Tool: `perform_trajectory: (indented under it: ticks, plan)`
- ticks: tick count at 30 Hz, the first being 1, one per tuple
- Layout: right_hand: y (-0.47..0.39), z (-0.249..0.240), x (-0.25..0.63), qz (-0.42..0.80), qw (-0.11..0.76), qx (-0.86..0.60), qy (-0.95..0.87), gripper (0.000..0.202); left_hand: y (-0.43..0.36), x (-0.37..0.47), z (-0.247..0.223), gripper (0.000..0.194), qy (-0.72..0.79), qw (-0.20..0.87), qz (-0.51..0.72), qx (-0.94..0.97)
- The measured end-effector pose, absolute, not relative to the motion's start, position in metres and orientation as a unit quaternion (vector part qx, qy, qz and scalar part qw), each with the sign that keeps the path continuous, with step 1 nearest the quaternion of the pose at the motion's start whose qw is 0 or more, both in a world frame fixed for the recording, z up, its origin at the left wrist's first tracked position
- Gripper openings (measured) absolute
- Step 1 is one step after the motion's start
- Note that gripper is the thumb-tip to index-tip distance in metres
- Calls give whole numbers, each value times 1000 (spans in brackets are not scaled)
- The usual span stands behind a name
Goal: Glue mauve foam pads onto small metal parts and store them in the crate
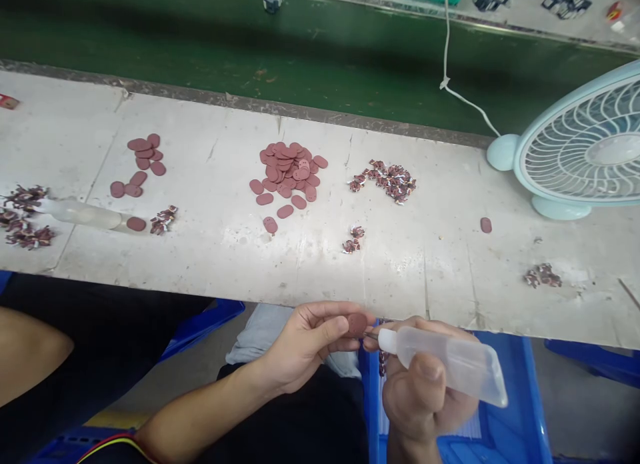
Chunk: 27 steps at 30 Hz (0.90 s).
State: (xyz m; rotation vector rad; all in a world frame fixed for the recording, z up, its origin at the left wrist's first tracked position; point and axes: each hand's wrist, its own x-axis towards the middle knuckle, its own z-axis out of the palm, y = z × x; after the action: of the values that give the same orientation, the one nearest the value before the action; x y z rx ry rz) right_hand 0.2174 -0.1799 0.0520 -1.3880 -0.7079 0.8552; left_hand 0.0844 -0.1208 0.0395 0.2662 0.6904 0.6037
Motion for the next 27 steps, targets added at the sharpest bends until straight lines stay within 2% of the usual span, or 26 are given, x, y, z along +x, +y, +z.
perform_trajectory:
  ticks: [2, 3, 6, 10, 13, 15, 17, 18, 20, 22, 24, 27]
  plan:
    - [-165, 61, 227, 364, 698, -572, -231, 22, -120, 84, 39, 21, 325, 889, 296, 125]
    - [-157, 62, 237, 398, 720, -539, -182, 22, -120, 84, 39, 20, 322, 890, 299, 123]
    - [-140, 42, 279, 580, 741, -338, 13, 31, -119, 81, 37, 19, 322, 888, 307, 118]
    - [-125, -4, 337, 719, 664, 31, 203, 41, -117, 75, 36, 19, 347, 875, 320, 110]
    - [-125, -13, 348, 746, 626, 103, 202, 46, -113, 67, 34, 19, 363, 864, 332, 105]
    - [-129, -1, 335, 730, 675, -8, 107, 47, -111, 61, 34, 19, 369, 859, 339, 105]
    - [-132, 17, 310, 639, 703, -292, -111, 40, -108, 56, 33, 20, 372, 855, 346, 105]
    - [-130, 25, 295, 562, 677, -426, -212, 35, -107, 54, 33, 20, 373, 853, 349, 104]
    - [-120, 36, 269, 423, 548, -617, -374, 28, -106, 51, 34, 21, 373, 851, 353, 105]
    - [-101, 36, 251, 338, 415, -699, -474, 24, -105, 51, 35, 21, 370, 852, 355, 108]
    - [-79, 30, 243, 250, 292, -750, -538, 33, -105, 51, 36, 20, 366, 853, 354, 113]
    - [-57, 18, 244, 205, 237, -778, -544, 41, -106, 52, 38, 19, 363, 856, 350, 114]
